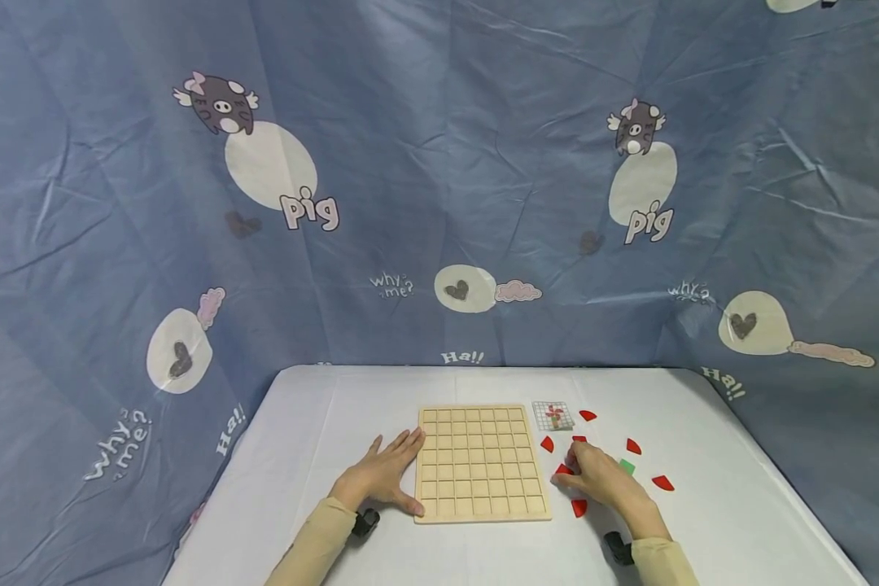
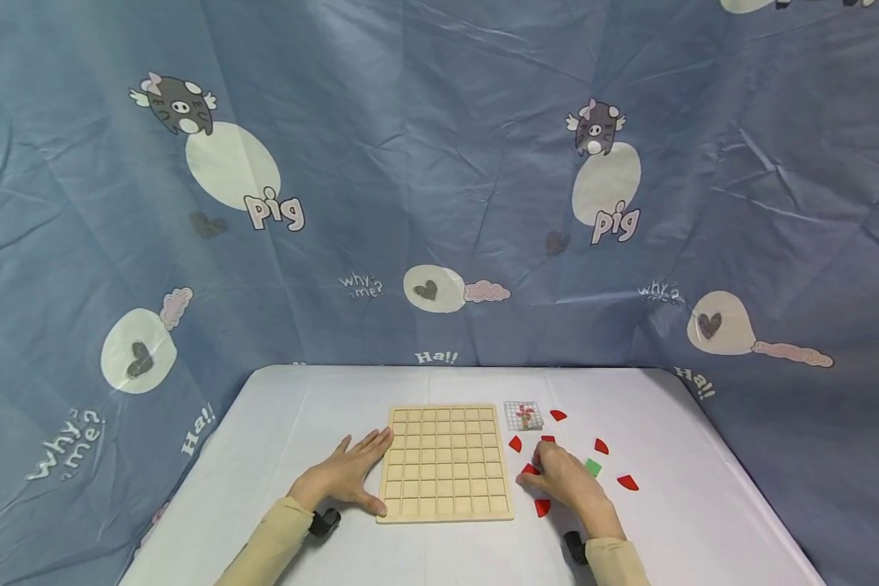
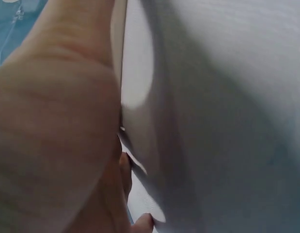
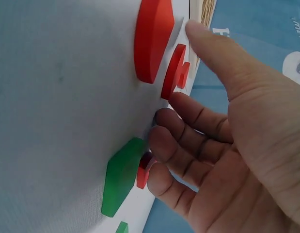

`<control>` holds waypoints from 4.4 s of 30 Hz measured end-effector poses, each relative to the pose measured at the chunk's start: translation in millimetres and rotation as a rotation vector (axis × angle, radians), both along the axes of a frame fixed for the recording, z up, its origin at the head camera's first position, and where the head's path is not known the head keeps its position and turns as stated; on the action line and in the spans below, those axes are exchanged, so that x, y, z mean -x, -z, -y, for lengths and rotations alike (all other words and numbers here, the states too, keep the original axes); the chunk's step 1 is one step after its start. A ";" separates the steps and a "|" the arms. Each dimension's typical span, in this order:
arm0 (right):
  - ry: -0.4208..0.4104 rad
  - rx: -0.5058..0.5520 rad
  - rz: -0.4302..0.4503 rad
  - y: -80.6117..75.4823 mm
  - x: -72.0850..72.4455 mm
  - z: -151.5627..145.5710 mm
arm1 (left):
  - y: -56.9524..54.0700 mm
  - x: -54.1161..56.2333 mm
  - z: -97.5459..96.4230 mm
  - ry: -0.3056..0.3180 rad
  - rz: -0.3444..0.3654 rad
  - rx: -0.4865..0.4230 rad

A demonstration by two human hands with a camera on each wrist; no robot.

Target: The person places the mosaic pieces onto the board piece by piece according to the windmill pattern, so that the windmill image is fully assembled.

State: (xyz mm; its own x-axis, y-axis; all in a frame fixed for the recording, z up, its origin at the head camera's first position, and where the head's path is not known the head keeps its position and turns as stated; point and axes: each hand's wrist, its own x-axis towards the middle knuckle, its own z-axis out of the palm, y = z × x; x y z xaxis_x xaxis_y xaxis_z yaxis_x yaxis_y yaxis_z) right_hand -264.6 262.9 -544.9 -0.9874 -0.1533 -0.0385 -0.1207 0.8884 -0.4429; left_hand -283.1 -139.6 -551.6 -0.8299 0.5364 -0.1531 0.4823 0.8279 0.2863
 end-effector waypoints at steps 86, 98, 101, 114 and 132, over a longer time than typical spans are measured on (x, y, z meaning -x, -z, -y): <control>-0.222 0.063 -0.258 -20.7 21.8 13.6 | 5.5 0.5 3.4 0.012 0.014 -0.052; -0.349 0.073 -0.282 -35.9 58.4 60.6 | 8.5 1.3 3.5 0.007 0.026 -0.057; -0.369 0.089 -0.260 -36.4 67.6 73.2 | 8.1 1.6 3.5 0.009 0.019 -0.059; -0.421 0.060 -0.271 -14.9 90.0 113.6 | 7.5 -0.2 2.8 0.001 0.029 -0.066; -0.389 0.029 -0.233 -5.6 89.9 122.9 | 8.6 -1.0 2.6 -0.007 0.040 -0.073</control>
